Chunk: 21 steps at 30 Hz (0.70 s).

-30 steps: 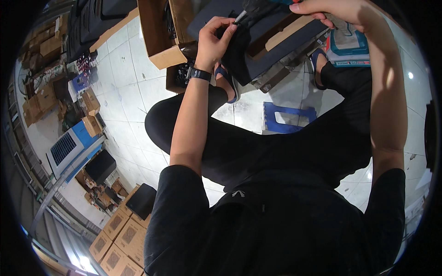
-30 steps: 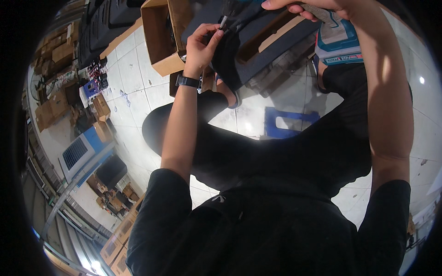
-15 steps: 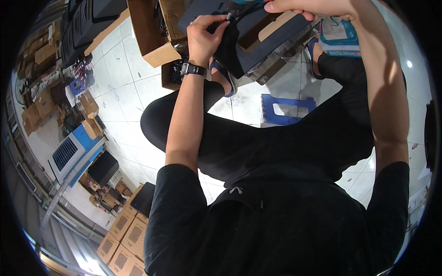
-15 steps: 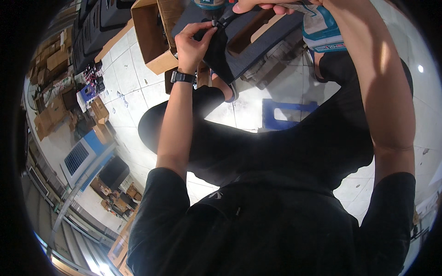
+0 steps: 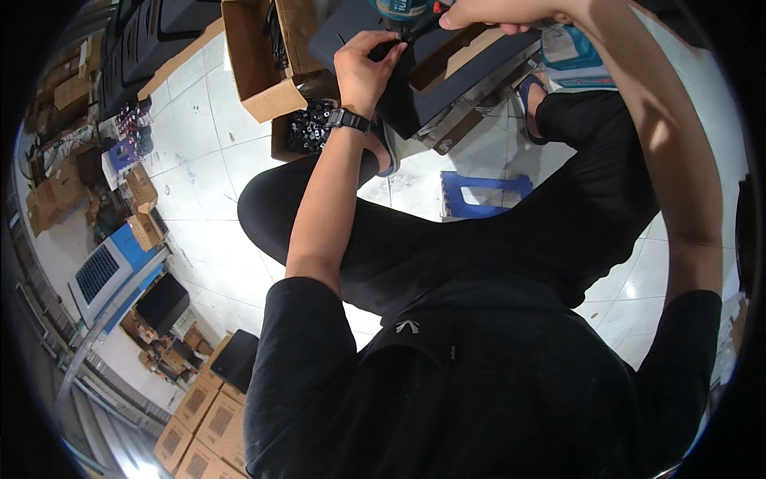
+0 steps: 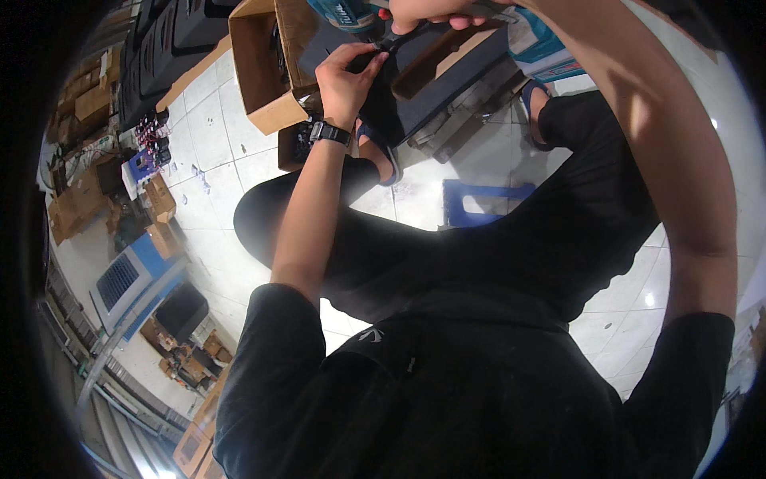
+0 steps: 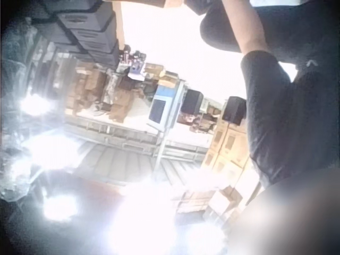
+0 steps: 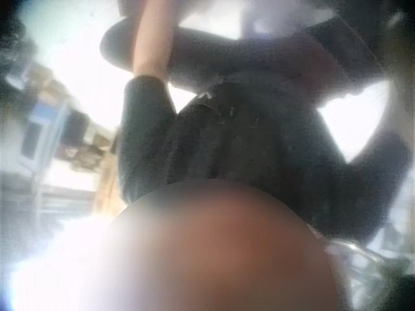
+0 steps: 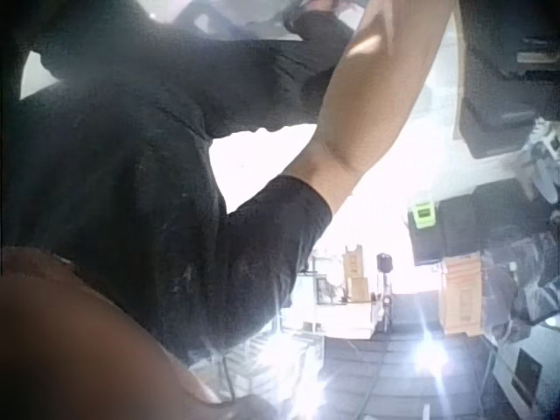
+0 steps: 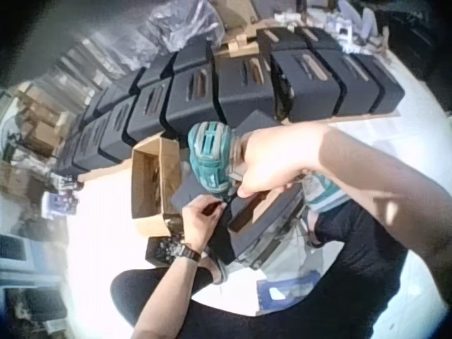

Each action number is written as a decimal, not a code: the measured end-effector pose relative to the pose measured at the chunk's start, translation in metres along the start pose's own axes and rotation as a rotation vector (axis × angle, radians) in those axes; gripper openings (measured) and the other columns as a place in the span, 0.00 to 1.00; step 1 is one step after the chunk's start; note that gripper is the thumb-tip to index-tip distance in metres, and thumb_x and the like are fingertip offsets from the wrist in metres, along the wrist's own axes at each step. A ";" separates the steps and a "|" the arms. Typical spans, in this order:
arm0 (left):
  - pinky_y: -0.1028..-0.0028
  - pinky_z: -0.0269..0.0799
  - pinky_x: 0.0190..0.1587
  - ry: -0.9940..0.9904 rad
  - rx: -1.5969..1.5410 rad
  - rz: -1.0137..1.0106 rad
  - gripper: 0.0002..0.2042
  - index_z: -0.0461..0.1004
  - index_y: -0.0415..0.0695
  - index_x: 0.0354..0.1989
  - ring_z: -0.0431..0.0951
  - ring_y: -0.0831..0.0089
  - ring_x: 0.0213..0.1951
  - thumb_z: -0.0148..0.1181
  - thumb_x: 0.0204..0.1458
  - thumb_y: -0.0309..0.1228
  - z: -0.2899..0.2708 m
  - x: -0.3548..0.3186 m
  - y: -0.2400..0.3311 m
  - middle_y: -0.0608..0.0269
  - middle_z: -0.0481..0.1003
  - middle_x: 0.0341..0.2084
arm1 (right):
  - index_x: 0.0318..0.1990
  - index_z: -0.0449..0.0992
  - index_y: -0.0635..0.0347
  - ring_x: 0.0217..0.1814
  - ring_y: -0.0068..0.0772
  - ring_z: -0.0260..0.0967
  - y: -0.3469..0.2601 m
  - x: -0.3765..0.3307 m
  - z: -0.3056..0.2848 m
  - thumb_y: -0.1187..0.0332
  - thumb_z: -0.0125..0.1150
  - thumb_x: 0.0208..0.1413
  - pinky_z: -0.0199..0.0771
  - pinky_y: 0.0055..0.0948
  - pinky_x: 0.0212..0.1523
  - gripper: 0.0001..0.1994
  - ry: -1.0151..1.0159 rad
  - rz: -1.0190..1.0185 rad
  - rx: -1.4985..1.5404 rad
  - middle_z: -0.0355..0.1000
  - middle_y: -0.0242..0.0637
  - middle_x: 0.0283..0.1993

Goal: The person assembles a black rectangular electronic device by attaching a metal bracket and securing it with screws using a cordless drill. They repeatedly pick up screws, position the bracket, and drive screws into place while seated on a small stool in a warehouse-like room.

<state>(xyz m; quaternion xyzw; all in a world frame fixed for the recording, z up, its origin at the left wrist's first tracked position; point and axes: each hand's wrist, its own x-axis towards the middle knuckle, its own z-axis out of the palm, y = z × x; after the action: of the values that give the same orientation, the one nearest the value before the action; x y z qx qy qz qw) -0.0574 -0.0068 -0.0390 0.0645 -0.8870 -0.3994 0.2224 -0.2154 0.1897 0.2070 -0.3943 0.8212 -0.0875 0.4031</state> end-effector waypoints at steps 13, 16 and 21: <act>0.59 0.59 0.50 -0.021 0.364 -0.105 0.20 0.89 0.58 0.36 0.75 0.63 0.49 0.78 0.38 0.55 -0.007 -0.009 -0.014 0.76 0.81 0.36 | 0.39 0.84 0.67 0.43 0.50 0.83 -0.063 0.052 0.034 0.62 0.59 0.52 0.83 0.42 0.45 0.17 0.099 0.223 -0.399 0.82 0.56 0.40; 0.58 0.59 0.50 -0.040 0.367 -0.129 0.20 0.89 0.57 0.38 0.75 0.64 0.49 0.77 0.41 0.55 -0.006 -0.012 -0.012 0.76 0.82 0.38 | 0.41 0.84 0.67 0.46 0.50 0.83 -0.071 0.050 0.038 0.63 0.59 0.51 0.83 0.42 0.46 0.17 0.102 0.210 -0.426 0.82 0.57 0.42; 0.58 0.58 0.49 0.018 0.359 -0.093 0.20 0.89 0.60 0.40 0.74 0.64 0.49 0.77 0.42 0.55 -0.001 -0.018 -0.014 0.77 0.81 0.39 | 0.41 0.85 0.65 0.44 0.45 0.83 -0.086 0.045 0.026 0.59 0.62 0.50 0.83 0.39 0.46 0.18 0.033 0.360 -0.343 0.82 0.54 0.40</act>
<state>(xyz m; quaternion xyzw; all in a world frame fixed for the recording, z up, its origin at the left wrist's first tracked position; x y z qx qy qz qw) -0.0421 -0.0117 -0.0547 0.1477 -0.9381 -0.2439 0.1965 -0.1628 0.1037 0.2028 -0.3025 0.8877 0.1198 0.3259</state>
